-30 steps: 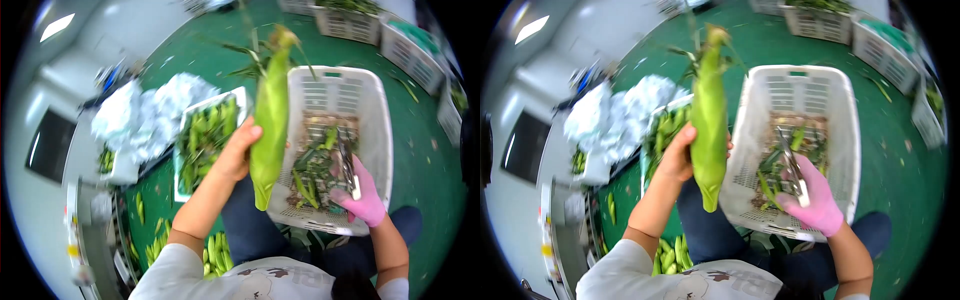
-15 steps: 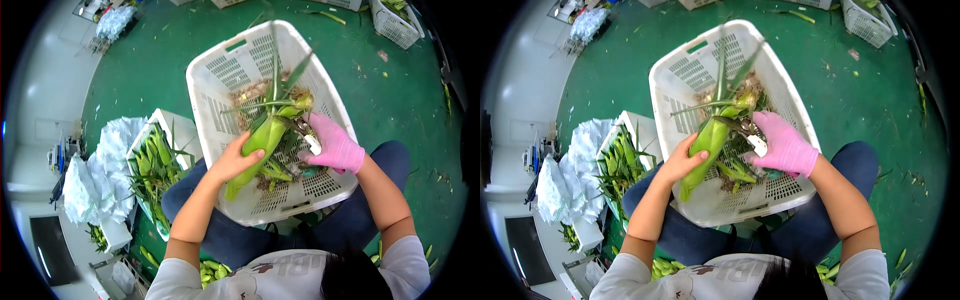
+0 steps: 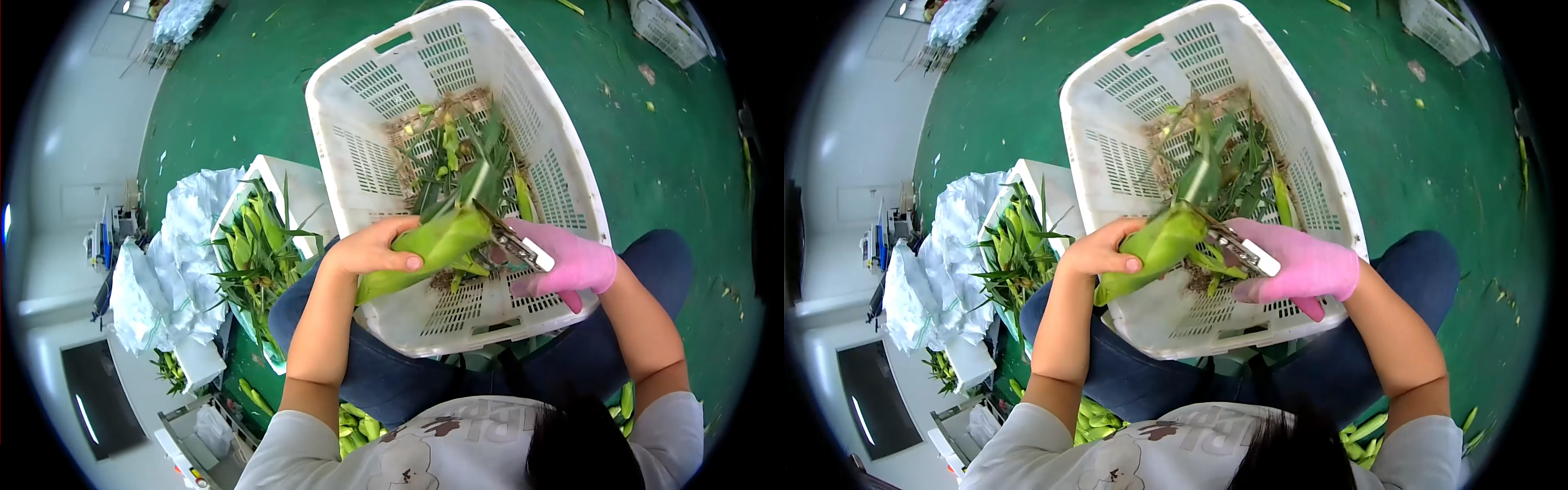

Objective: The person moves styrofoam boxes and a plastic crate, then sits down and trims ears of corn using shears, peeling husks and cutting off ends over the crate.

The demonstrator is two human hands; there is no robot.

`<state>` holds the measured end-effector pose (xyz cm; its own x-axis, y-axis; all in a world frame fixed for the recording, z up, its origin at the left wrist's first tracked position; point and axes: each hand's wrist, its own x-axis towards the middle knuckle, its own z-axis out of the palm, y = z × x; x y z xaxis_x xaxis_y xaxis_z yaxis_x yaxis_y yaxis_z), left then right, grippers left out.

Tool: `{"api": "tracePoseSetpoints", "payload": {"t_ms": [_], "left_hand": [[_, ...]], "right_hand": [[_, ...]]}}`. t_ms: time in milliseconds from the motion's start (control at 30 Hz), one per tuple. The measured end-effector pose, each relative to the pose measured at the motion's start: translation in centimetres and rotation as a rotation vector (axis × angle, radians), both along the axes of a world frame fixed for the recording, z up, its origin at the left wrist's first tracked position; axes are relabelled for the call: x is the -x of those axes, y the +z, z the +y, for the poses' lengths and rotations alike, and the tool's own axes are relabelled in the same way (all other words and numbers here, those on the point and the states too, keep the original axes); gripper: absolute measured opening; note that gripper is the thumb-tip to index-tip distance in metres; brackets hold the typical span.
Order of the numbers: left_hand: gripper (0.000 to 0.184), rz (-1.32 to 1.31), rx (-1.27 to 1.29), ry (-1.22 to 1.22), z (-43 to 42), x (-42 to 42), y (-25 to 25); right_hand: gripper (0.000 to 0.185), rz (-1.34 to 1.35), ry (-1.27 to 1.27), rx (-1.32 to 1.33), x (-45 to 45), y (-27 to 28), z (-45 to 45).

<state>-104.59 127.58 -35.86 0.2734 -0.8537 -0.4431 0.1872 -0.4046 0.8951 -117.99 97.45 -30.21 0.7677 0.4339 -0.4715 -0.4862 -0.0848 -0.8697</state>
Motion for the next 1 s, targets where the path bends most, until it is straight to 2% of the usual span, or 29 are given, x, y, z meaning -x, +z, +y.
{"api": "tracePoseSetpoints", "payload": {"t_ms": [67,100,133,200,233,300,333,367,400,467,500,600,633,733,833,867,933,967,1000], "left_hand": [[0.076,0.082,0.010,-0.091,0.3,0.1,-2.1],[0.078,0.156,0.043,-0.126,-0.2,0.4,-2.1],[0.079,0.117,0.060,-0.035,-0.3,0.7,-2.4],[0.085,0.025,0.100,0.148,-0.6,0.9,-2.7],[0.073,-0.123,0.128,0.175,-1.3,0.7,-2.7],[0.064,-0.301,0.037,0.385,-3.1,1.7,-1.4],[0.060,-0.387,-0.008,0.492,-4.1,2.5,-1.0],[0.047,-0.451,-0.103,0.541,-4.5,3.2,-1.9],[0.042,-0.636,-0.059,0.541,-5.4,4.2,-2.0],[0.033,-0.997,0.012,0.539,-7.0,6.4,-2.2],[0.026,-0.977,0.081,0.595,-7.3,7.0,-2.9],[0.023,-0.617,-0.030,0.620,-6.3,7.2,-4.4],[0.022,-0.652,-0.099,0.586,-6.0,6.8,-4.1],[0.032,-0.369,0.088,0.939,-3.6,2.7,-8.4],[0.046,-1.012,-0.609,0.667,-0.6,-1.6,-6.7],[0.052,-1.021,-0.717,0.581,-0.9,-1.4,-5.9],[0.063,-1.038,-0.918,0.382,-3.0,0.1,-1.3],[0.074,-0.848,-0.747,0.303,-3.7,0.7,-0.8],[0.083,-0.160,-0.428,0.422,-4.2,1.9,-2.7]], "right_hand": [[0.049,-0.068,0.060,0.023,0.2,-0.3,0.1],[0.038,-0.012,0.038,0.055,0.1,-1.0,0.4],[0.029,-0.005,-0.110,0.055,0.4,-2.0,0.8],[0.030,0.047,-0.418,-0.150,0.9,-3.8,1.2],[0.033,0.093,-0.484,-0.228,0.9,-4.2,1.0],[0.046,0.184,-0.640,-0.340,0.8,-4.6,1.5],[0.051,0.099,-0.663,-0.293,0.8,-4.4,2.3],[0.052,0.018,-0.677,-0.242,0.8,-4.3,3.1],[0.053,-0.057,-0.687,-0.190,0.7,-4.0,3.9],[0.050,-0.024,-0.745,-0.179,0.5,-4.2,4.7],[0.049,-0.011,-0.735,-0.138,0.1,-4.9,4.5],[0.042,-0.144,-0.758,-0.190,-0.3,-6.2,4.9],[0.043,-0.223,-0.767,-0.140,-0.2,-6.4,4.7],[0.040,-0.358,-0.860,-0.039,-0.1,-5.0,3.3],[0.038,-0.488,-0.979,-0.043,-0.4,-3.1,0.4],[0.038,-0.516,-1.010,-0.075,-0.5,-1.9,-0.4],[0.039,-0.793,-1.056,0.071,-0.8,-1.9,-0.4],[0.039,-0.915,-0.959,0.247,-0.5,-1.8,-0.2],[0.040,-1.021,-0.855,0.419,0.1,-1.8,0.4]]}}
